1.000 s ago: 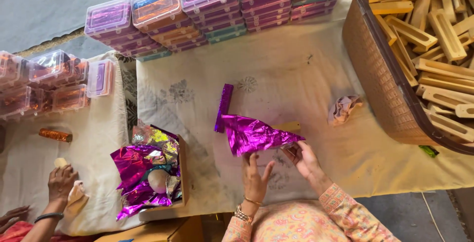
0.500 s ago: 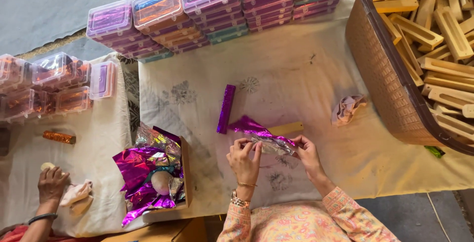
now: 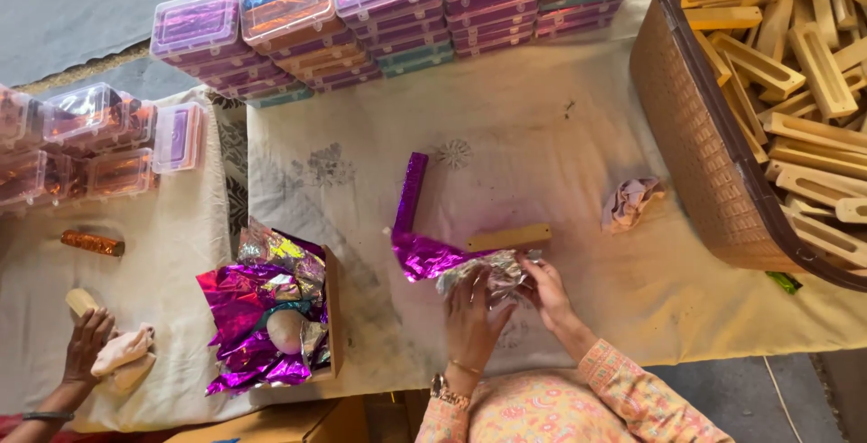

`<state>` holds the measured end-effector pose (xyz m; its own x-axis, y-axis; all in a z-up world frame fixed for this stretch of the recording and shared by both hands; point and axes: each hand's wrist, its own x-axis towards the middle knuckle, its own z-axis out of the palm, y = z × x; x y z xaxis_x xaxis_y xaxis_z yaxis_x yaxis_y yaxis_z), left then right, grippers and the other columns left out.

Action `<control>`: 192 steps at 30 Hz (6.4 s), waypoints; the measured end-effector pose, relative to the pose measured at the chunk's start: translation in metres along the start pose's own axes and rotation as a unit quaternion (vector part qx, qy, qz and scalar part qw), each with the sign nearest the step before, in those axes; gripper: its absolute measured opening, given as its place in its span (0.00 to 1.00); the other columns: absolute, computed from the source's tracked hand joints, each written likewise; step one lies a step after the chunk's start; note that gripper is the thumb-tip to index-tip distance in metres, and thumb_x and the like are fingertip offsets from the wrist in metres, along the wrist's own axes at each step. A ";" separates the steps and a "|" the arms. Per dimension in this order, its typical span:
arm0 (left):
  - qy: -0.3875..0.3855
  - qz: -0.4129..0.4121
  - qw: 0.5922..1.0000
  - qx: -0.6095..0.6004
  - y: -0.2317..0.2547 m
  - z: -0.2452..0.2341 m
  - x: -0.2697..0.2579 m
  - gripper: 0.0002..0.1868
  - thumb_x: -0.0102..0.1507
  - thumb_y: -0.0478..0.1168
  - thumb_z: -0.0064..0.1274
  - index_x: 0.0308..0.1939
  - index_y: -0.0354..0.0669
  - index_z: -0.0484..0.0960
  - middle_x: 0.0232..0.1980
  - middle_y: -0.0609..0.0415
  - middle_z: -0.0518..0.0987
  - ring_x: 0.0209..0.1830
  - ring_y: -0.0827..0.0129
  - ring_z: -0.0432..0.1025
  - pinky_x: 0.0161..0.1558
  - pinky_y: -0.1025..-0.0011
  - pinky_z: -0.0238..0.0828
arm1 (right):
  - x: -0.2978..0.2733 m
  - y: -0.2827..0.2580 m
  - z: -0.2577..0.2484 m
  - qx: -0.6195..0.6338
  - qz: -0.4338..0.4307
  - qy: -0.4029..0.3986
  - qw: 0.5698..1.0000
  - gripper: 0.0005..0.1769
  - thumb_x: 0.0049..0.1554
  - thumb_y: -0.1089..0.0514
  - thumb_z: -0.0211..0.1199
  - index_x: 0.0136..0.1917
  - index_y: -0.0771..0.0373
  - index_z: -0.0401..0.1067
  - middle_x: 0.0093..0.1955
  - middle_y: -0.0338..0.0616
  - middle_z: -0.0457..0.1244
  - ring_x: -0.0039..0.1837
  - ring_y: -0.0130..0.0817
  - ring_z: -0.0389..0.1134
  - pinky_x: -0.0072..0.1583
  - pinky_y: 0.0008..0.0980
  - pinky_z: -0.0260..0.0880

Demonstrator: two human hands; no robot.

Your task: The person wraps small wooden items in shiny purple foil. They pick up a wooden item, place it on the foil, fold the foil around it, and then place the wrapped item into a cardboard box. The person repeats this process with multiple items.

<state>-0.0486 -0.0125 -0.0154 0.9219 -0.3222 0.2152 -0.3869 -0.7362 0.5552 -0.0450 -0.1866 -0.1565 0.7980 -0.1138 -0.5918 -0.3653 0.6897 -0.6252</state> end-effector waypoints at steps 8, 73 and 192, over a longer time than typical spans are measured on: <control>0.095 -0.038 0.995 0.013 -0.043 0.014 -0.009 0.22 0.61 0.29 0.52 0.60 0.41 0.81 0.57 0.45 0.82 0.55 0.52 0.78 0.55 0.62 0.75 | -0.047 -0.058 0.042 -0.356 -0.212 -0.115 0.903 0.21 0.58 0.47 0.66 0.60 0.61 0.76 0.53 0.39 0.71 0.53 0.31 0.71 0.54 0.31 0.72; -0.139 0.108 0.984 -0.014 -0.053 0.087 -0.021 0.34 0.59 0.53 0.59 0.67 0.48 0.73 0.75 0.39 0.59 0.78 0.44 0.52 0.76 0.44 0.45 | 0.016 -0.084 0.028 -0.761 -0.355 -0.120 0.529 0.28 0.45 0.61 0.70 0.61 0.58 0.73 0.57 0.46 0.65 0.64 0.51 0.64 0.67 0.48 0.60; 0.037 0.156 0.987 0.027 -0.064 0.067 0.035 0.20 0.58 0.43 0.64 0.53 0.48 0.84 0.56 0.58 0.82 0.59 0.66 0.74 0.68 0.60 0.60 | 0.020 -0.092 -0.014 -0.573 -0.247 -0.094 0.776 0.16 0.50 0.53 0.73 0.54 0.49 0.83 0.49 0.35 0.67 0.54 0.29 0.67 0.57 0.31 0.68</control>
<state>0.0073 -0.0162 -0.0974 0.7564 -0.4951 0.4274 -0.6503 -0.6392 0.4104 -0.0026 -0.2621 -0.1182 0.9927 0.0180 -0.1192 -0.0939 -0.5049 -0.8581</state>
